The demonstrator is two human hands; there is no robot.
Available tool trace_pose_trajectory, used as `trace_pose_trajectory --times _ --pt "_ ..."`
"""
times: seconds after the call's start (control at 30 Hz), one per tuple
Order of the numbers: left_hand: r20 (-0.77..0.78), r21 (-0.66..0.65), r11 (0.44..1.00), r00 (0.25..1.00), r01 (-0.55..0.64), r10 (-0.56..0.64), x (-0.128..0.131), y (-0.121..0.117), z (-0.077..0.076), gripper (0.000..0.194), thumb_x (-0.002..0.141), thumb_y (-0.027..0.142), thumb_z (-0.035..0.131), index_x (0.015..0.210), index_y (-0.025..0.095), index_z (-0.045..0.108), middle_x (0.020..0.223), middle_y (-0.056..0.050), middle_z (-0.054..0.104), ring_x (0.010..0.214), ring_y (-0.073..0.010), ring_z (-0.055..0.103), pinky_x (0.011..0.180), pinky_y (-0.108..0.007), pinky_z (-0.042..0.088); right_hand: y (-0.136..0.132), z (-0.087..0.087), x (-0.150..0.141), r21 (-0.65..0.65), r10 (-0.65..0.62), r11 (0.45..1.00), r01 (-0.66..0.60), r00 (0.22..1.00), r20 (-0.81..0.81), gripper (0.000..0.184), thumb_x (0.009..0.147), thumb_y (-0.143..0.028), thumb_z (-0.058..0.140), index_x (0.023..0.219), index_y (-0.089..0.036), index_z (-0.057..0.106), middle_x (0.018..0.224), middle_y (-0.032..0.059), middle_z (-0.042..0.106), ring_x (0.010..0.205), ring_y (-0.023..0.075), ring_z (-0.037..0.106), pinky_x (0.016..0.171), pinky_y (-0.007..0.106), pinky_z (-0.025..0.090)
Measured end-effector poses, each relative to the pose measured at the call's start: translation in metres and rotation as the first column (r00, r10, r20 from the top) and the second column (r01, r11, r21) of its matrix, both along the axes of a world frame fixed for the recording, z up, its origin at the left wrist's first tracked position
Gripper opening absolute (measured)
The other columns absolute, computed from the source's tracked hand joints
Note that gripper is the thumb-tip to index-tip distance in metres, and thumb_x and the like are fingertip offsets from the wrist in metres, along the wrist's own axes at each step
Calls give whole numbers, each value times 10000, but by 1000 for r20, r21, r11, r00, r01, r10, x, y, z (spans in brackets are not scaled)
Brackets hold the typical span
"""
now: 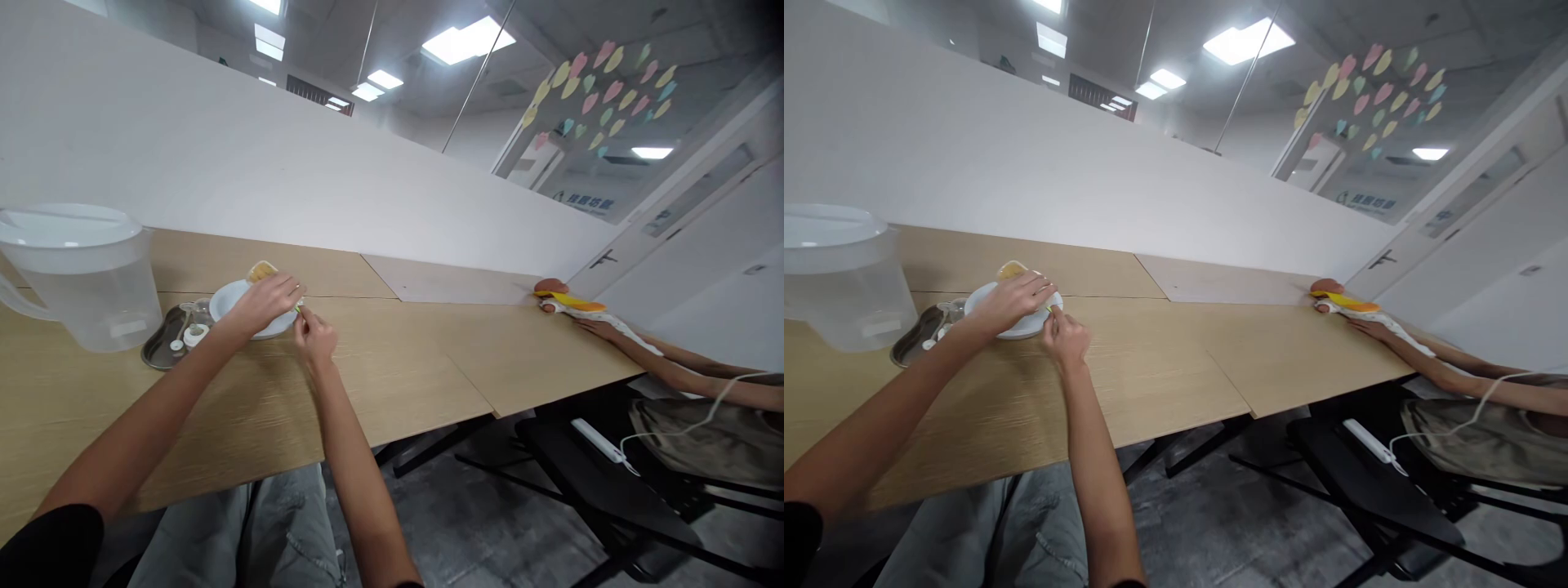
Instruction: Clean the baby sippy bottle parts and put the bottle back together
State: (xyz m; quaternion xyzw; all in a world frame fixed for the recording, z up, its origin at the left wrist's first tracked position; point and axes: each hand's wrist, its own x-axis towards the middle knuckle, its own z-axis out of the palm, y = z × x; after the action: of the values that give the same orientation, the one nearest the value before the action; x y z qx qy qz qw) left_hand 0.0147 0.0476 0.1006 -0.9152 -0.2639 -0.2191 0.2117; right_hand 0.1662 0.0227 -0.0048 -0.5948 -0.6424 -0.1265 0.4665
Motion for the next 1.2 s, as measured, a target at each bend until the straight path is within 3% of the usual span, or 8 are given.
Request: trace_pose_trajectory --times 0.1,0.23,0.37,0.53,0.8,0.93,1.07,1.2 --pt "7 -10 1000 1000 10 -10 -3 5 -2 344 835 30 509 1127 159 636 1135 -143 661 1078 -277 590 899 -385 449 1 -3 3 0 7 1000 -7 1000 13 306 940 -314 465 1053 -187 719 715 49 696 572 126 548 547 234 321" --pt "101 -56 997 993 -56 62 -32 20 8 391 802 96 596 1185 168 625 1193 -153 657 1104 -310 593 924 -428 449 3 -4 7 -28 -1 1000 2 999 39 306 958 -350 462 832 -175 680 596 19 618 524 114 500 526 238 271" --pt "137 -77 990 982 -119 128 -53 25 16 367 823 147 578 1188 169 623 1163 -155 669 1092 -313 604 934 -451 448 3 -4 10 -42 -5 999 7 998 59 323 958 -374 465 748 -187 623 559 -3 562 509 110 477 520 243 248" --pt "73 -21 993 991 -115 116 -39 20 13 387 823 105 526 1188 183 629 1177 -133 656 1112 -293 576 942 -419 449 4 -6 12 -42 -49 998 51 998 39 293 936 -338 478 719 -188 605 543 -11 527 503 113 456 520 245 236" --pt "46 -27 999 999 21 -20 -4 7 0 322 882 77 464 1111 157 677 1112 -158 672 1051 -275 600 913 -417 441 5 -10 8 -4 -37 999 37 998 41 295 940 -337 474 750 -179 635 563 6 559 500 107 423 520 246 219" --pt "113 -41 997 991 -71 76 -20 12 9 377 808 104 570 1146 231 679 1158 -120 673 1117 -290 582 1030 -474 373 5 -8 12 8 -34 999 33 998 60 322 951 -345 450 738 -185 631 559 2 554 510 111 438 524 246 225" --pt "167 -26 986 972 -162 164 -44 22 15 411 795 101 546 1161 242 669 1178 -95 666 1154 -276 570 1134 -495 277 6 -10 16 -4 -34 999 34 998 61 291 937 -332 478 740 -184 632 571 0 564 519 112 456 534 247 230" --pt "246 -19 981 950 -192 191 -57 31 9 390 824 79 454 1096 254 671 1101 -74 684 1127 -244 574 1175 -492 208 9 -9 26 -64 -176 983 170 978 -113 278 941 -316 477 754 -183 635 586 5 579 534 128 476 540 245 230"
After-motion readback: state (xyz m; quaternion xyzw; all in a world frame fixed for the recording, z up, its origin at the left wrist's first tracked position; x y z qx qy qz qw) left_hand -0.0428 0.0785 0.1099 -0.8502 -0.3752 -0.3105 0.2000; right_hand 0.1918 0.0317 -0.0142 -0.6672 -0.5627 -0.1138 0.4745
